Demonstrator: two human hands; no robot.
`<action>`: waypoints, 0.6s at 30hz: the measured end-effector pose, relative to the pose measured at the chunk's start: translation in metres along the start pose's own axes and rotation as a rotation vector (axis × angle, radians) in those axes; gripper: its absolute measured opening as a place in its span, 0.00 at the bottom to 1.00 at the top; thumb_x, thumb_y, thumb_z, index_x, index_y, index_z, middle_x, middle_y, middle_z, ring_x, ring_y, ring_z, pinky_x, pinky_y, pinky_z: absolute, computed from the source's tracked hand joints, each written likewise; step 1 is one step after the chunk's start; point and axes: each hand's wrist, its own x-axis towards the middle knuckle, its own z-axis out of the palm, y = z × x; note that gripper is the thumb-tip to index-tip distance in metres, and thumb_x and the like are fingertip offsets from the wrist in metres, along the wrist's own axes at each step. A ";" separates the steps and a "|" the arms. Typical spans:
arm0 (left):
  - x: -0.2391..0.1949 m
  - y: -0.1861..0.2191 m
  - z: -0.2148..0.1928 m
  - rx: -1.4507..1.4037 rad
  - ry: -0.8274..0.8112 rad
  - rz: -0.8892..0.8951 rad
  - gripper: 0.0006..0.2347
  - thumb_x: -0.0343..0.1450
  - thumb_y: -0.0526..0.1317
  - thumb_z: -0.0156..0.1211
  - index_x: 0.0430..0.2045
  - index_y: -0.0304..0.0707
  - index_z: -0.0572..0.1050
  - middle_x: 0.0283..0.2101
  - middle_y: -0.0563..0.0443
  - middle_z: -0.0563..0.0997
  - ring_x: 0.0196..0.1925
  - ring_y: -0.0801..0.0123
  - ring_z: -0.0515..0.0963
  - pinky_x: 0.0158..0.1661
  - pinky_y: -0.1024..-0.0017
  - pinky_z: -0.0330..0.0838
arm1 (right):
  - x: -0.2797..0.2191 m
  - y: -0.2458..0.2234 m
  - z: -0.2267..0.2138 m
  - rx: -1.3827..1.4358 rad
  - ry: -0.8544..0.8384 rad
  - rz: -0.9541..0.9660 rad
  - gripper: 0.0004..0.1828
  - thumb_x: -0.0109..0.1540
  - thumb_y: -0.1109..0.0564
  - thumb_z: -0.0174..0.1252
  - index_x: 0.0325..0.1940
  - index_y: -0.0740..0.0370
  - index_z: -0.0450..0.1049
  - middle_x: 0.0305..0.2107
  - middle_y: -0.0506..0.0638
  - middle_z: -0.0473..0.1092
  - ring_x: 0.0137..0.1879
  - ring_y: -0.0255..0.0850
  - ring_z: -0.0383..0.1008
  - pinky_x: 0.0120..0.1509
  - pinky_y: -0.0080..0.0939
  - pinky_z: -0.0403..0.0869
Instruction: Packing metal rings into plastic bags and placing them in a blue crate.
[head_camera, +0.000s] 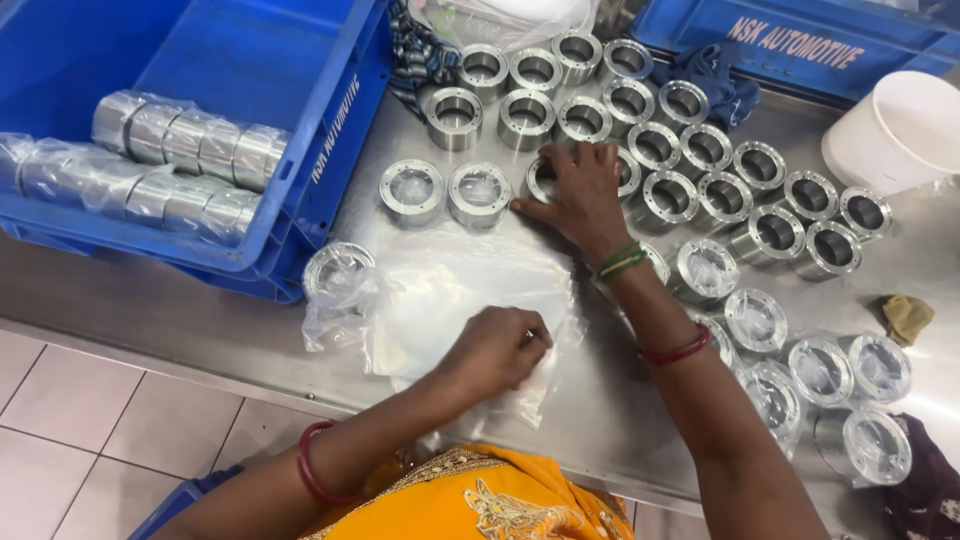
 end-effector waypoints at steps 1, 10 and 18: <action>0.000 -0.005 0.001 -0.003 -0.002 -0.002 0.05 0.70 0.38 0.58 0.30 0.38 0.80 0.19 0.43 0.83 0.18 0.64 0.83 0.29 0.67 0.79 | 0.003 0.001 -0.006 0.000 -0.004 0.001 0.40 0.47 0.34 0.75 0.53 0.60 0.73 0.44 0.57 0.67 0.52 0.59 0.62 0.55 0.57 0.63; -0.007 0.007 -0.009 -0.052 0.060 -0.204 0.13 0.64 0.48 0.73 0.24 0.37 0.77 0.19 0.50 0.83 0.21 0.69 0.84 0.29 0.72 0.75 | -0.034 -0.032 -0.117 1.123 -0.332 0.633 0.32 0.61 0.42 0.59 0.63 0.61 0.63 0.47 0.56 0.72 0.48 0.42 0.74 0.50 0.38 0.75; -0.013 -0.026 -0.010 -0.258 -0.017 -0.031 0.09 0.78 0.43 0.45 0.32 0.39 0.69 0.23 0.54 0.85 0.26 0.72 0.86 0.29 0.67 0.76 | -0.116 -0.034 -0.090 0.969 -0.736 0.641 0.39 0.53 0.39 0.68 0.59 0.61 0.64 0.40 0.58 0.79 0.42 0.41 0.77 0.40 0.36 0.74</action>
